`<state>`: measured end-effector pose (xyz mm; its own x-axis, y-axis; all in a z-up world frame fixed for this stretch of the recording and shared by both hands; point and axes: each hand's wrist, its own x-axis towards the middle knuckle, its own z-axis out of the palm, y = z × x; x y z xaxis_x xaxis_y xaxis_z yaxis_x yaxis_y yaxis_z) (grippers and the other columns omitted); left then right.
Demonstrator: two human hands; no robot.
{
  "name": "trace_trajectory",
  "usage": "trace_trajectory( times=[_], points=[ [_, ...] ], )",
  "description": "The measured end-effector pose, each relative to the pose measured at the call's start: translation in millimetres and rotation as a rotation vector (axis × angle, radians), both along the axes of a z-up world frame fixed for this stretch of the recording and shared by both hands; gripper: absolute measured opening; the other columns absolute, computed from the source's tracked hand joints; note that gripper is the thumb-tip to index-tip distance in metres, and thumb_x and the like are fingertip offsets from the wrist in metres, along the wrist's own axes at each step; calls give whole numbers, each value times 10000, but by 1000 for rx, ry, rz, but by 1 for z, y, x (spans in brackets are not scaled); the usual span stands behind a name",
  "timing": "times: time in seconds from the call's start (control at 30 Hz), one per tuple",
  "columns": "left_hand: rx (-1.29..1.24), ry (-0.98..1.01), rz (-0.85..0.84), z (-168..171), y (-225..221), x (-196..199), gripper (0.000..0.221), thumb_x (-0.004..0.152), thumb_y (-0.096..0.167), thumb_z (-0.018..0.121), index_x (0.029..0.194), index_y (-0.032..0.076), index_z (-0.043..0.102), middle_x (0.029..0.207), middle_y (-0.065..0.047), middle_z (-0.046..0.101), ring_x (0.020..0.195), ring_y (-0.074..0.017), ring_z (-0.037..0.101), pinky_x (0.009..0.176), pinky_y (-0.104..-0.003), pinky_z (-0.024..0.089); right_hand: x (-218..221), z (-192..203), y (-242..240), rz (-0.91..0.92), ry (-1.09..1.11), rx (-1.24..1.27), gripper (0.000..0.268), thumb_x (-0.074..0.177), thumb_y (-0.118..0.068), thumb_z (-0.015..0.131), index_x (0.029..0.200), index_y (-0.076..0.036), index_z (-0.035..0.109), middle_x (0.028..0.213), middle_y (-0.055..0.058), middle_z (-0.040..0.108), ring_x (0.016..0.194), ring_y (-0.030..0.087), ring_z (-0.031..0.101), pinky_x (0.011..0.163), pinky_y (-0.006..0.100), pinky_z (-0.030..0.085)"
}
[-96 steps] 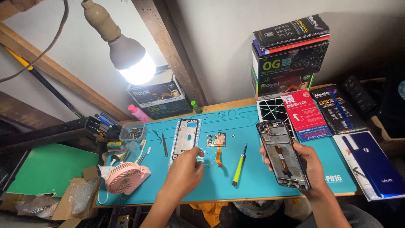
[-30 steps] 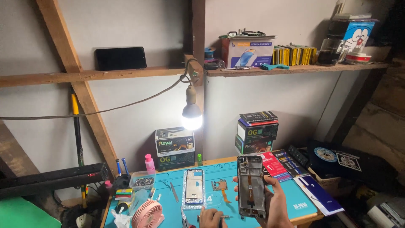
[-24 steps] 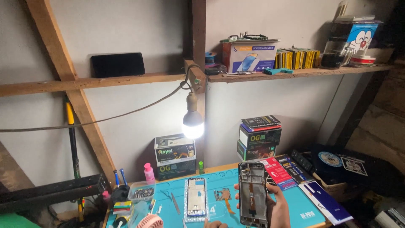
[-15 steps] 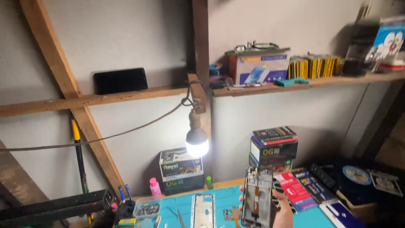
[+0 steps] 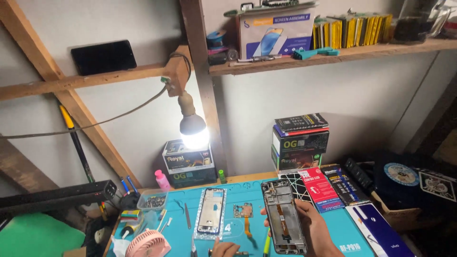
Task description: Inspecting and manipulating the internal frame of a mobile phone using a small tool on a repair bench.
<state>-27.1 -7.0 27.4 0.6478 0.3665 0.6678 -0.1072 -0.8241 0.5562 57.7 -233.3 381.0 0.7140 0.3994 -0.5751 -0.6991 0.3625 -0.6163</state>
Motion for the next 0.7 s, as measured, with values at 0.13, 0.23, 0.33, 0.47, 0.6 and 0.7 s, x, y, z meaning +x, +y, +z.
trace_trajectory(
  times=[0.13,0.23,0.33,0.47,0.6,0.7],
  points=[
    [-82,263,-32,64,-13,-5,398,987,449,631,1236,226,849,1177,5,764,1142,-231,731,1242,-648,374,-2,5,-18,9,51,-31,705,1080,-417,348,1540,26,647,1368,384,729,1113,525,630,908,608,446],
    [-297,234,203,177,-67,-6,226,897,327,767,1080,268,887,1078,70,833,1067,-135,752,967,-357,613,4,-13,-23,-24,112,24,675,1083,-391,359,1542,21,632,1402,377,697,1159,535,608,988,642,458],
    [-424,32,133,240,-94,18,214,906,272,754,1020,170,903,1018,-14,870,975,-192,819,835,-380,665,17,-46,-29,46,101,127,721,1025,-425,387,1556,6,614,1400,388,690,1070,529,594,910,638,434],
    [-677,112,32,267,-110,50,256,899,206,795,1141,155,859,1058,-43,850,882,-169,817,794,-317,727,31,-58,-28,59,195,118,673,1041,-409,419,1569,-42,617,1406,313,675,1161,495,599,979,596,428],
    [-808,192,-2,280,-121,65,254,916,180,788,1160,143,850,1097,5,859,900,-121,796,776,-281,715,48,-123,-38,42,132,199,616,1026,-389,466,1513,-52,634,1311,247,690,1074,453,616,961,676,475],
    [-774,168,-18,268,-124,74,260,900,198,808,1146,132,860,1011,-5,880,840,-113,800,765,-271,710,50,-125,-37,17,125,131,638,1004,-386,494,1535,-60,633,1342,229,699,1074,406,618,848,522,449]
  ],
)
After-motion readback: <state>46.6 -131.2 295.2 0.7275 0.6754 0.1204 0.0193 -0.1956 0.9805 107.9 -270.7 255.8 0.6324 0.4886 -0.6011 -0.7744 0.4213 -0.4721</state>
